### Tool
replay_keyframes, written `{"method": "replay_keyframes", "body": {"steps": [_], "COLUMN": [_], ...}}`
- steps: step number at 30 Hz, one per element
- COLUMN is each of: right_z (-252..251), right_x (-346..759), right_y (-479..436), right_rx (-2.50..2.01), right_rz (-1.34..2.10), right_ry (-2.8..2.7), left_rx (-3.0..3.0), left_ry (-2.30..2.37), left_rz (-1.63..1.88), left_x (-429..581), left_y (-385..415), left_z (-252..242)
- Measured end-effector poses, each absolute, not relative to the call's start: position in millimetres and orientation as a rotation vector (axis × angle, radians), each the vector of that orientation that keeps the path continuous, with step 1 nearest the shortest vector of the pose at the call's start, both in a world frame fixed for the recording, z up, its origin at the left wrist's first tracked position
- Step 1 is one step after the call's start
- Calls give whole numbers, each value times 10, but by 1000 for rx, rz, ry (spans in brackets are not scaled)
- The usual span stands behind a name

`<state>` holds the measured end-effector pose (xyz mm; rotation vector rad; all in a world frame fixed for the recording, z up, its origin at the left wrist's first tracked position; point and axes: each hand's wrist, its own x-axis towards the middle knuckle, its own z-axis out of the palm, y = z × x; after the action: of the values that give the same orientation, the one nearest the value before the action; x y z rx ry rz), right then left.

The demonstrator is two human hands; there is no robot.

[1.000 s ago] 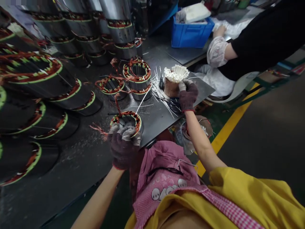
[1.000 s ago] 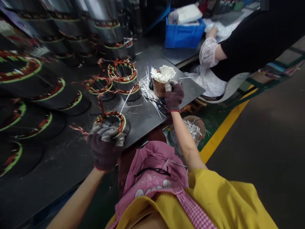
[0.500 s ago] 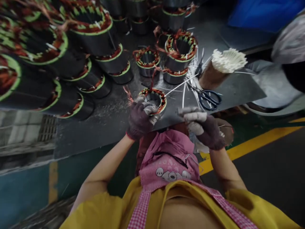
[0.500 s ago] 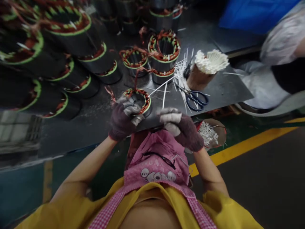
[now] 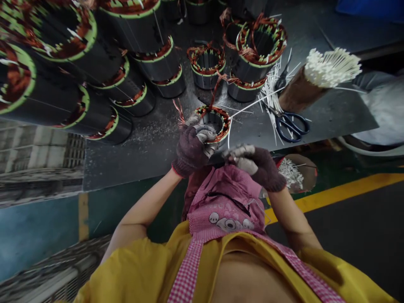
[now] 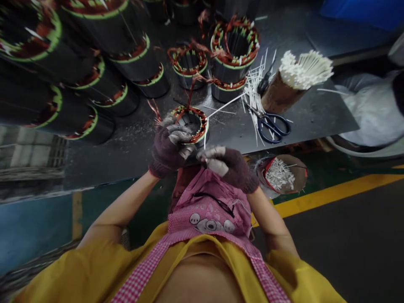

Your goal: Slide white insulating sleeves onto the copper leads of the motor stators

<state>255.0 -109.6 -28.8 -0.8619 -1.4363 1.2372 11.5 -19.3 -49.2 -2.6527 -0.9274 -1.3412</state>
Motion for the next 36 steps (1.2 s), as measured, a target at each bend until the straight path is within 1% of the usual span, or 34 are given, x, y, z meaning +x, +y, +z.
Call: {"method": "replay_keyframes", "body": {"steps": [3, 9, 13, 15, 20, 22, 26, 32, 36], "right_z": [-254, -292, -286, -282, -315, -323, -301, -270, -256], "right_x": [2458, 2718, 2694, 2567, 2277, 2262, 2329, 2306, 2281], "right_y": [-970, -1323, -1411, -1294, -919, -875, -913, -848, -832], "right_rx": [-898, -817, -801, -847, -1059, -1120, -1168, -1164, -1106], "right_rz": [1173, 1453, 1533, 1469, 1084, 993, 908, 833, 828], "right_ry": [-1368, -1514, -1446, -1389, -1282, -1331, -1420, -1413, -1410], "left_rx": [-2636, -2631, -2652, -2699, -2714, -2666, -2525, -2599, -2619], "left_ry": [-868, -932, -980, -1035, -975, -1051, -1352, -1184, -1266], "left_rz": [-1342, -1331, -1315, -1292, -1300, -1299, -1416, -1537, -1480], "left_x": [97, 99, 95, 80, 110, 172, 312, 385, 390], "left_y": [-186, -228, -216, -203, -260, -320, -386, -304, -300], "left_z": [-467, -507, -545, -550, -512, -507, -529, -465, -442]}}
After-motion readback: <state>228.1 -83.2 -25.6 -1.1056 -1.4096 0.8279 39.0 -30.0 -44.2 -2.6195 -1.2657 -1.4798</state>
